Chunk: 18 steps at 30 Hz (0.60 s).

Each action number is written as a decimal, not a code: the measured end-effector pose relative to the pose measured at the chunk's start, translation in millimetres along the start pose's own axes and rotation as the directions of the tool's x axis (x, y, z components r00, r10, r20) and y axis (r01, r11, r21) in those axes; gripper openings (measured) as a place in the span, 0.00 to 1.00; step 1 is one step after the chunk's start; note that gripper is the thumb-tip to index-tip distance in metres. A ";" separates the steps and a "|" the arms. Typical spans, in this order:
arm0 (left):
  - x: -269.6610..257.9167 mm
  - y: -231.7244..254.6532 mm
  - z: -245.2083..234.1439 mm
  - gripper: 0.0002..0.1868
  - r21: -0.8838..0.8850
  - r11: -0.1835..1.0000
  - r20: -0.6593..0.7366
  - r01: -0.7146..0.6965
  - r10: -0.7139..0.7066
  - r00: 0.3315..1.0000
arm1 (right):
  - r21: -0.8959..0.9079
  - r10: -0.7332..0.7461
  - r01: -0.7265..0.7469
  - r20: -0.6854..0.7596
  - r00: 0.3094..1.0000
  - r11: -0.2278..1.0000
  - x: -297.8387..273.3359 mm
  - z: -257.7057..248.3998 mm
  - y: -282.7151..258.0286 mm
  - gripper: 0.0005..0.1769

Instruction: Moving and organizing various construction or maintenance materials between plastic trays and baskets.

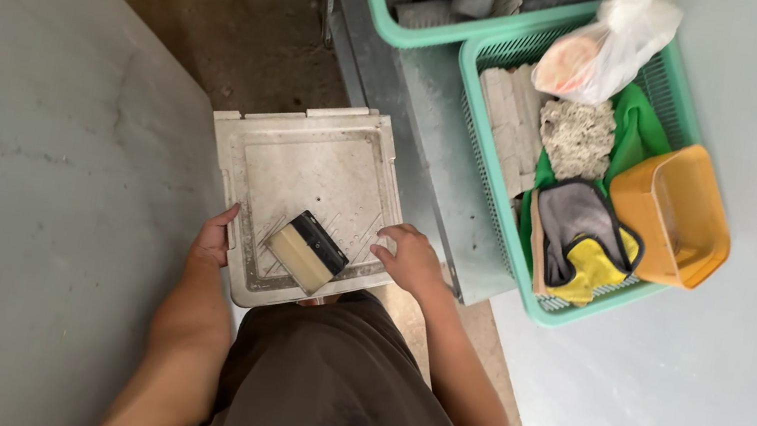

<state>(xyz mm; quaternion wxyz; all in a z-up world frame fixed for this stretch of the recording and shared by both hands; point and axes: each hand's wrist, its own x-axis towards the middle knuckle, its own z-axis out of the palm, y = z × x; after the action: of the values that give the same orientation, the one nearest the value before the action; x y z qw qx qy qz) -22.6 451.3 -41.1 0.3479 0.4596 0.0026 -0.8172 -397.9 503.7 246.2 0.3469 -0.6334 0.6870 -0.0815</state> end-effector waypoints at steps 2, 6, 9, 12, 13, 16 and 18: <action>-11.2 -19.9 -10.0 0.33 -0.004 0.999 -0.018 0.034 -0.034 0.999 | -0.011 0.051 -0.050 0.041 0.998 0.999 -11.4 24.9 11.7 0.19; -31.7 -62.1 -25.5 0.34 0.028 0.997 -0.107 0.070 -0.067 0.992 | -0.046 0.050 -0.043 0.160 0.986 0.998 -24.2 83.1 61.7 0.21; -36.1 -110.7 -57.3 0.35 -0.039 0.998 -0.107 0.053 -0.057 0.993 | -0.043 0.094 -0.088 0.185 0.978 0.995 -37.4 112.4 90.1 0.27; -49.8 -137.9 -54.1 0.37 -0.103 0.991 -0.138 0.088 -0.102 0.985 | -0.088 0.109 -0.100 0.102 0.989 0.991 -38.8 138.6 120.9 0.42; -58.6 -154.1 -52.3 0.37 -0.132 0.988 -0.148 0.084 -0.104 0.983 | -0.104 0.101 -0.088 0.126 0.987 0.991 -43.3 146.1 136.7 0.42; -62.6 -182.6 -45.3 0.38 -0.133 0.987 -0.247 0.088 -0.119 0.962 | -0.052 0.017 -0.014 0.055 0.998 0.999 -29.1 160.4 171.9 0.47; -55.4 -201.3 -49.4 0.39 -0.158 0.986 -0.253 0.051 -0.091 0.963 | -0.025 0.048 -0.046 0.109 0.993 0.999 -24.4 171.2 184.8 0.45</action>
<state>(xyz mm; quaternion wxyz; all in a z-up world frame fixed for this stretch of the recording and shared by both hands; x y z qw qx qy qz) -82.0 651.3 -91.5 0.3487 0.5344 0.1261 -0.7596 -450.0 616.5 25.7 0.3788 -0.6244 0.6825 -0.0308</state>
